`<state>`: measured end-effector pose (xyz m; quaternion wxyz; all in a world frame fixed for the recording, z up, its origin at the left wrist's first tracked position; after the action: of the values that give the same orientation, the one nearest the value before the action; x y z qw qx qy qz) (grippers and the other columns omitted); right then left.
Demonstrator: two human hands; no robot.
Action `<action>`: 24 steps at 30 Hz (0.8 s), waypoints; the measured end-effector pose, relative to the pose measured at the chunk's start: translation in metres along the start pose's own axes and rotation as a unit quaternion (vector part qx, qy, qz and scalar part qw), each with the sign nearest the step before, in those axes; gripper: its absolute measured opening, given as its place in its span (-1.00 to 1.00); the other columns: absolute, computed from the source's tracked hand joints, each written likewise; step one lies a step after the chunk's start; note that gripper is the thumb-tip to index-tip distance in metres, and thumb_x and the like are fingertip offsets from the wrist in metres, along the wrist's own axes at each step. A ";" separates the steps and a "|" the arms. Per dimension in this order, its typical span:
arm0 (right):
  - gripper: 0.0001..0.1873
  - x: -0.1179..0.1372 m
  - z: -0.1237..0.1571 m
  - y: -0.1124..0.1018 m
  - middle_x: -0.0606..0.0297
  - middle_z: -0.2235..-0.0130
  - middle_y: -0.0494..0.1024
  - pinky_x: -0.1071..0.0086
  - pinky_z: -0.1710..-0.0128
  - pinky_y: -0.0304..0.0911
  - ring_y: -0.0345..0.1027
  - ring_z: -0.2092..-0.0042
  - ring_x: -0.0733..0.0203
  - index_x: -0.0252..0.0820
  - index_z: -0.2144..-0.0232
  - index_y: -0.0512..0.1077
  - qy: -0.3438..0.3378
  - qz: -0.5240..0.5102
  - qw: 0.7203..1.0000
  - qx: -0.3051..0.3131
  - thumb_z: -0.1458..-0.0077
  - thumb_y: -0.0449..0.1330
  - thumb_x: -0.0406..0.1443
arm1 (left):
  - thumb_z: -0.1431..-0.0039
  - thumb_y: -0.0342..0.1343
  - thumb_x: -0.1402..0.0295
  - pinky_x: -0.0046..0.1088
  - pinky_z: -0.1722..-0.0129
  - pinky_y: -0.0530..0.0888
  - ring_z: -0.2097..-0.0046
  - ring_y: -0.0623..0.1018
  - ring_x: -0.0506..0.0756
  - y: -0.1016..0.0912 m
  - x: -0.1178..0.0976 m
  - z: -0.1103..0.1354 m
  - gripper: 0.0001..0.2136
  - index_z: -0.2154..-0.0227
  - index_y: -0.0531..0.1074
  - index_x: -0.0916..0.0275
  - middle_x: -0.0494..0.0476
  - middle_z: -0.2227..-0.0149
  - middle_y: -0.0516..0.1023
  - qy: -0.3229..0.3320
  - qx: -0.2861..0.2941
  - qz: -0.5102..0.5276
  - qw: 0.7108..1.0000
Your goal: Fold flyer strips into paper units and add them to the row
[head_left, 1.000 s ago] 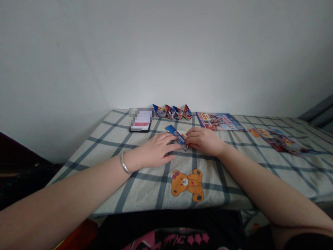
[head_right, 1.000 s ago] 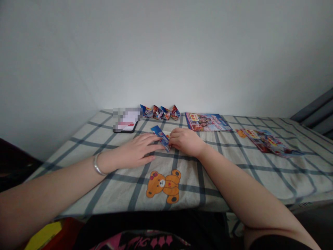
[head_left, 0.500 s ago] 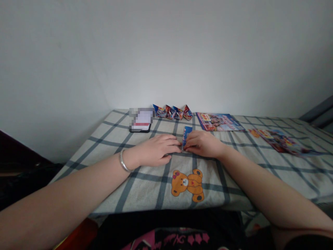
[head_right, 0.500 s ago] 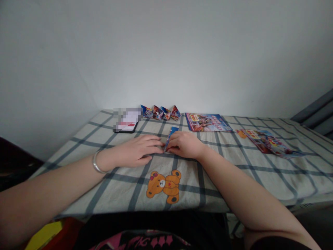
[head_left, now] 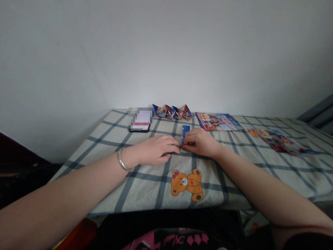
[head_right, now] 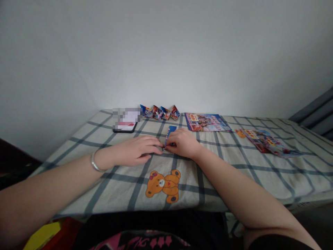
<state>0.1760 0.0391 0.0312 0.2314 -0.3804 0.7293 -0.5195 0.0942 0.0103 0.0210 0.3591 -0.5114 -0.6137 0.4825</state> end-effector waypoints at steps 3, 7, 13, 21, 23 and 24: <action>-0.89 -0.005 0.000 0.001 0.31 0.40 0.57 0.31 0.19 0.14 0.41 0.29 0.21 -0.13 0.42 0.54 0.010 -0.009 1.000 -0.015 -0.12 0.26 -0.25 | -0.13 0.01 0.52 -0.22 -0.19 0.33 -0.13 0.40 0.16 0.000 0.002 0.000 -0.65 0.03 0.46 0.19 0.15 -0.07 0.47 -0.002 -0.001 0.006 1.000; -0.91 -0.010 -0.001 0.006 0.29 0.35 0.57 0.34 0.20 0.17 0.39 0.27 0.22 -0.15 0.40 0.52 0.017 -0.039 0.999 -0.012 -0.12 0.26 -0.26 | -0.15 0.04 0.49 -0.20 -0.18 0.33 -0.13 0.40 0.17 0.002 0.002 0.001 -0.67 0.02 0.45 0.18 0.15 -0.08 0.47 -0.002 0.000 0.007 1.000; -0.95 -0.015 0.000 0.011 0.28 0.35 0.53 0.35 0.19 0.20 0.35 0.23 0.19 -0.17 0.40 0.48 0.031 -0.049 0.998 -0.018 -0.10 0.26 -0.31 | -0.20 0.05 0.41 -0.20 -0.17 0.33 -0.10 0.40 0.17 0.000 0.001 0.000 -0.72 0.02 0.42 0.20 0.18 -0.04 0.47 -0.014 -0.007 0.016 1.000; -0.93 -0.024 0.001 0.014 0.29 0.33 0.52 0.36 0.21 0.19 0.33 0.25 0.19 -0.17 0.35 0.47 0.055 -0.053 0.997 -0.019 -0.05 0.28 -0.36 | -0.26 0.08 0.20 -0.16 -0.18 0.26 -0.14 0.35 0.22 0.010 0.003 -0.001 -0.61 -0.10 0.35 0.22 0.22 -0.09 0.40 -0.059 0.012 -0.039 0.997; -0.91 -0.023 0.000 0.013 0.28 0.33 0.51 0.36 0.22 0.18 0.32 0.25 0.19 -0.17 0.33 0.45 0.056 -0.050 0.997 -0.020 -0.04 0.28 -0.36 | -0.26 0.07 0.20 -0.18 -0.17 0.26 -0.13 0.35 0.22 0.010 0.002 -0.002 -0.63 -0.08 0.36 0.22 0.22 -0.08 0.40 -0.064 0.008 -0.051 0.997; -0.91 -0.022 0.000 0.013 0.28 0.33 0.51 0.36 0.22 0.18 0.32 0.25 0.19 -0.17 0.33 0.45 0.054 -0.048 0.997 -0.018 -0.05 0.28 -0.36 | -0.26 0.07 0.21 -0.19 -0.16 0.27 -0.12 0.35 0.21 0.009 0.001 -0.003 -0.64 -0.07 0.37 0.22 0.21 -0.07 0.41 -0.065 0.006 -0.056 0.996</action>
<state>0.1857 0.0589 0.0178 0.1592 -0.3904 0.7311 -0.5364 0.0994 0.0121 0.0128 0.3482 -0.4416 -0.6603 0.4977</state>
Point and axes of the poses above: each hand's wrist, its own z-axis away from the middle knuckle, its own y-axis out of the palm, x = y × z, the point moved 10 cm from there along -z, towards the middle knuckle
